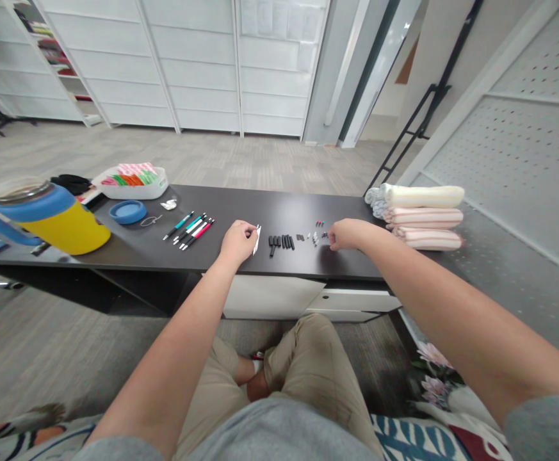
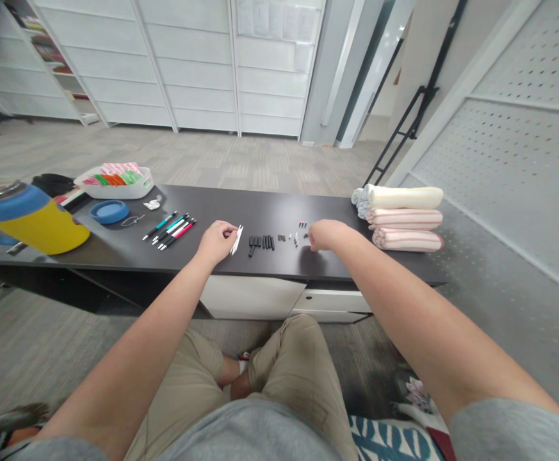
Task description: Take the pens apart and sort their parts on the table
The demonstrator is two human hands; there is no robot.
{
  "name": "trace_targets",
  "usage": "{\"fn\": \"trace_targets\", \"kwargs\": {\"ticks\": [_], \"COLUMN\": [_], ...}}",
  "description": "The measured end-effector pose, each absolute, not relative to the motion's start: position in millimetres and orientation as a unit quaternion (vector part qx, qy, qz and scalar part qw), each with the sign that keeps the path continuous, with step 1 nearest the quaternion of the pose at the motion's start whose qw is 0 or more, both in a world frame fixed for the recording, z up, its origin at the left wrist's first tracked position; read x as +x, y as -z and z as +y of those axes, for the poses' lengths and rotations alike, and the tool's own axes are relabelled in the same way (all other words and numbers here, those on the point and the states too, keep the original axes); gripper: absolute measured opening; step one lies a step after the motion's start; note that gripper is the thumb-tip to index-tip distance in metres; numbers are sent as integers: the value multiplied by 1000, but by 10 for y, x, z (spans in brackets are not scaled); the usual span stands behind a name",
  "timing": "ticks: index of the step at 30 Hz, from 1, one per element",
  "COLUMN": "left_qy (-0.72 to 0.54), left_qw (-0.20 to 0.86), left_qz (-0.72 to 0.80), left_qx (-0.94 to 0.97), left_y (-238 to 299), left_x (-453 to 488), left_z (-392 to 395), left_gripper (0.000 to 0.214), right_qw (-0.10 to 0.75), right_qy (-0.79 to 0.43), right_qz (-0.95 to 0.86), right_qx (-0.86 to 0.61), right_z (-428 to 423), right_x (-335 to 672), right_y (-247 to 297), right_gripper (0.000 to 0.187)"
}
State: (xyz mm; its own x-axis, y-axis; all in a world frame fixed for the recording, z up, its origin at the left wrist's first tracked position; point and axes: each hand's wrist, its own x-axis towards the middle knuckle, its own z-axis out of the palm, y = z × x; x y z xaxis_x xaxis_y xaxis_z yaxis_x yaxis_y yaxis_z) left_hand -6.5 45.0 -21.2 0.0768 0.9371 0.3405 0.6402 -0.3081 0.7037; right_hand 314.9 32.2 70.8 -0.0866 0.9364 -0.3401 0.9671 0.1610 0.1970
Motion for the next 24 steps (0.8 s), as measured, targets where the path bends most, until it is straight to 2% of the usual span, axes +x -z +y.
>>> {"fn": "trace_targets", "kwargs": {"ticks": [15, 20, 24], "left_qy": [-391, -386, -383], "left_qw": [186, 187, 183], "left_qz": [550, 553, 551], "left_qx": [714, 715, 719], "left_y": [232, 225, 219], "left_x": [-73, -73, -71], "left_z": [469, 470, 473], "left_gripper": [17, 16, 16], "right_qw": [204, 115, 35], "right_qy": [42, 6, 10], "right_qz": [755, 755, 750], "right_qx": [622, 646, 661], "right_z": [363, 163, -36], "right_x": [3487, 3504, 3439], "right_y": [-782, -637, -448], "right_gripper": [23, 33, 28]}}
